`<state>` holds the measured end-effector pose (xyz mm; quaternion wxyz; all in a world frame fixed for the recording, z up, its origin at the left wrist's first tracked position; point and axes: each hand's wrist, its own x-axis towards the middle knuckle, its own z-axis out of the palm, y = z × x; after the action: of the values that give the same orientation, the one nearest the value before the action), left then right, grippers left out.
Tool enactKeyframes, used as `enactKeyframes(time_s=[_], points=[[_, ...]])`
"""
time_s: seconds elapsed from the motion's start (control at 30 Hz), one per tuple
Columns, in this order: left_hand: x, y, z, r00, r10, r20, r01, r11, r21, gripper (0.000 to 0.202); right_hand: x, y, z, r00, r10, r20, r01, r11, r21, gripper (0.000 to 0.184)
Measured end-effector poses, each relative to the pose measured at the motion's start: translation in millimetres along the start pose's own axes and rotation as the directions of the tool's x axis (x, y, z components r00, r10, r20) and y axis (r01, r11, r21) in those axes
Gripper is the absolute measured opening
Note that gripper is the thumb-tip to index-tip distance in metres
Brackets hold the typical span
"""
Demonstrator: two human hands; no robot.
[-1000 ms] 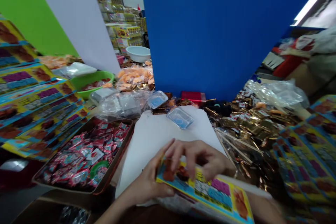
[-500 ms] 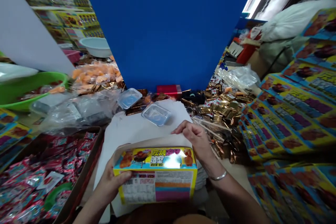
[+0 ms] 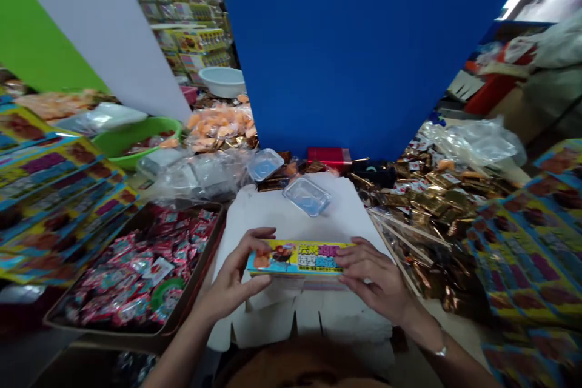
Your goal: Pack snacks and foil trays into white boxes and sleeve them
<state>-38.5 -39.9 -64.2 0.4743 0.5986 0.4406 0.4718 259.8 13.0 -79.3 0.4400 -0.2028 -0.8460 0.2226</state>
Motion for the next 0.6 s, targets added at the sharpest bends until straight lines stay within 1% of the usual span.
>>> enactKeyframes(time_s=[0.03, 0.07, 0.1, 0.13, 0.2, 0.23, 0.3, 0.37, 0.43, 0.5, 0.57, 0.6], points=[[1, 6, 1.0, 0.999, 0.002, 0.041, -0.002, 1.0, 0.009, 0.038, -2, -1, 1, 1.0, -0.019, -0.001, 0.019, 1.0, -0.022, 0.026], [2, 10, 2.7, 0.999, -0.002, 0.053, 0.0, 0.999, 0.033, 0.039, -5, -2, 1, 1.0, -0.026, -0.005, 0.026, 0.998, -0.051, 0.029], [3, 14, 4.8, 0.999, -0.007, 0.04, 0.004, 0.998, 0.067, 0.038, -9, -2, 2, 1.0, -0.031, -0.004, 0.031, 0.996, -0.085, 0.031], [3, 17, 6.9, 1.0, -0.017, 0.013, 0.015, 0.994, 0.108, 0.034, -12, -3, 3, 0.999, -0.035, 0.008, 0.036, 0.992, -0.121, 0.034], [1, 21, 8.3, 0.998, -0.047, -0.031, 0.052, 0.98, 0.193, 0.017, -19, -3, 5, 0.999, -0.034, 0.034, 0.039, 0.985, -0.166, 0.036], [-2, 23, 6.9, 0.998, -0.057, -0.013, 0.059, 0.972, 0.226, 0.017, -22, -3, 7, 0.999, -0.029, 0.036, 0.034, 0.986, -0.163, 0.035], [-8, 29, -0.3, 0.991, -0.083, 0.106, 0.048, 0.954, 0.296, 0.032, -23, -1, 11, 1.0, -0.013, 0.027, 0.016, 0.993, -0.116, 0.033], [-9, 36, -9.1, 0.975, -0.084, 0.207, -0.006, 0.916, 0.402, 0.037, -17, 1, 17, 1.0, -0.005, 0.015, 0.006, 0.998, -0.064, 0.032], [-3, 44, -13.5, 0.97, -0.05, 0.237, -0.091, 0.831, 0.548, 0.035, -7, 0, 25, 1.0, -0.013, -0.002, 0.013, 1.0, -0.026, 0.03], [9, 50, -10.7, 0.98, -0.005, 0.201, -0.143, 0.684, 0.716, 0.027, 6, -3, 31, 0.999, -0.013, -0.037, 0.014, 1.0, 0.024, 0.026], [21, 51, -3.5, 0.984, 0.031, 0.173, -0.162, 0.545, 0.823, 0.023, 16, -3, 30, 0.998, 0.013, -0.056, -0.006, 0.991, 0.137, 0.02], [25, 50, 0.0, 0.983, 0.06, 0.176, -0.182, 0.505, 0.844, 0.024, 19, 0, 25, 0.999, 0.038, -0.036, -0.029, 0.976, 0.216, 0.016]])
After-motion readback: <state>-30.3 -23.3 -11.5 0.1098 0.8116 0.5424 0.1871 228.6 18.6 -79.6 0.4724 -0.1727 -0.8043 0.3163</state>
